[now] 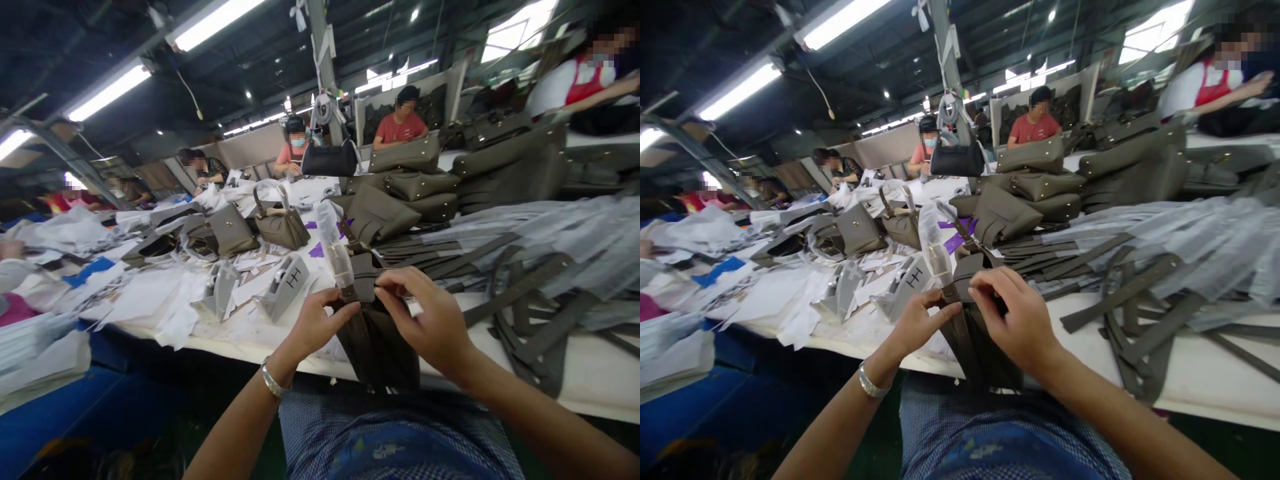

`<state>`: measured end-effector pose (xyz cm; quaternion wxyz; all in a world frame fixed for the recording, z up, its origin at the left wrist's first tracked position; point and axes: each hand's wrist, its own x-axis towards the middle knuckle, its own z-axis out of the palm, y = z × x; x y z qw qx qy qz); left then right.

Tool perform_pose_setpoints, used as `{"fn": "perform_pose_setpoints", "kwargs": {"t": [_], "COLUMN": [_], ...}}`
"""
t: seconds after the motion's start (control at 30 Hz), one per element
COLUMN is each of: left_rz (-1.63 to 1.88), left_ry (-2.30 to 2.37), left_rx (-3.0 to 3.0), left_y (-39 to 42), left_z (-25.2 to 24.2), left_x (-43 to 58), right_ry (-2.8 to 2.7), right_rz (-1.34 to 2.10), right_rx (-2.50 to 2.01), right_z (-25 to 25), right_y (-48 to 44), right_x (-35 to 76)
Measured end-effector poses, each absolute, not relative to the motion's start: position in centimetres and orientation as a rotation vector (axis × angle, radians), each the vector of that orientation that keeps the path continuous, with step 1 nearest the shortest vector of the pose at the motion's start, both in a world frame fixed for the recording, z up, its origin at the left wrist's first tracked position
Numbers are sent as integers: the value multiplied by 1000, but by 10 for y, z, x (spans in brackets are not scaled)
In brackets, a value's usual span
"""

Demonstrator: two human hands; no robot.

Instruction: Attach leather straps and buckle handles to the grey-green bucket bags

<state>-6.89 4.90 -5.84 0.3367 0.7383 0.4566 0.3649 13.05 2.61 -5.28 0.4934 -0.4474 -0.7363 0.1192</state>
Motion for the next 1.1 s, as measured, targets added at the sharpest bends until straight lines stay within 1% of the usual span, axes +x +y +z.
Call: {"fn": "perform_pose_setpoints", "kwargs": {"t": [0.07, 0.17, 0.23, 0.47, 0.63, 0.8, 0.93, 1.1], "left_rz": [1015, 1064, 1043, 1010, 1016, 991, 1016, 1028], "left_ry": [1196, 1120, 1099, 1093, 1168, 1181, 1282, 1158], "left_rx": [1839, 1742, 1709, 1577, 1619, 1764, 1860, 1776], "left_y": [54, 62, 64, 55, 48, 38, 33, 31], "left_z": [-65, -73, -77, -85, -84, -85, -87, -88], "left_x": [-53, -27, -8, 27, 26, 25, 29, 39], "right_ry": [-1825, -1909, -1859, -1554, -1457, -1443, -1367, -1244], "right_rz": [301, 488, 532, 396, 399, 553, 618, 675], "right_rx": [-1130, -1305, -1423, -1599, -1598, -1502, -1380, -1297], "right_z": [-69, -92, -102, -116, -123, -122, -122, -124], "right_y": [1, -22, -28, -27, -28, -26, -25, -19], "right_x": [145, 157, 163, 181, 188, 194, 193, 189]}}
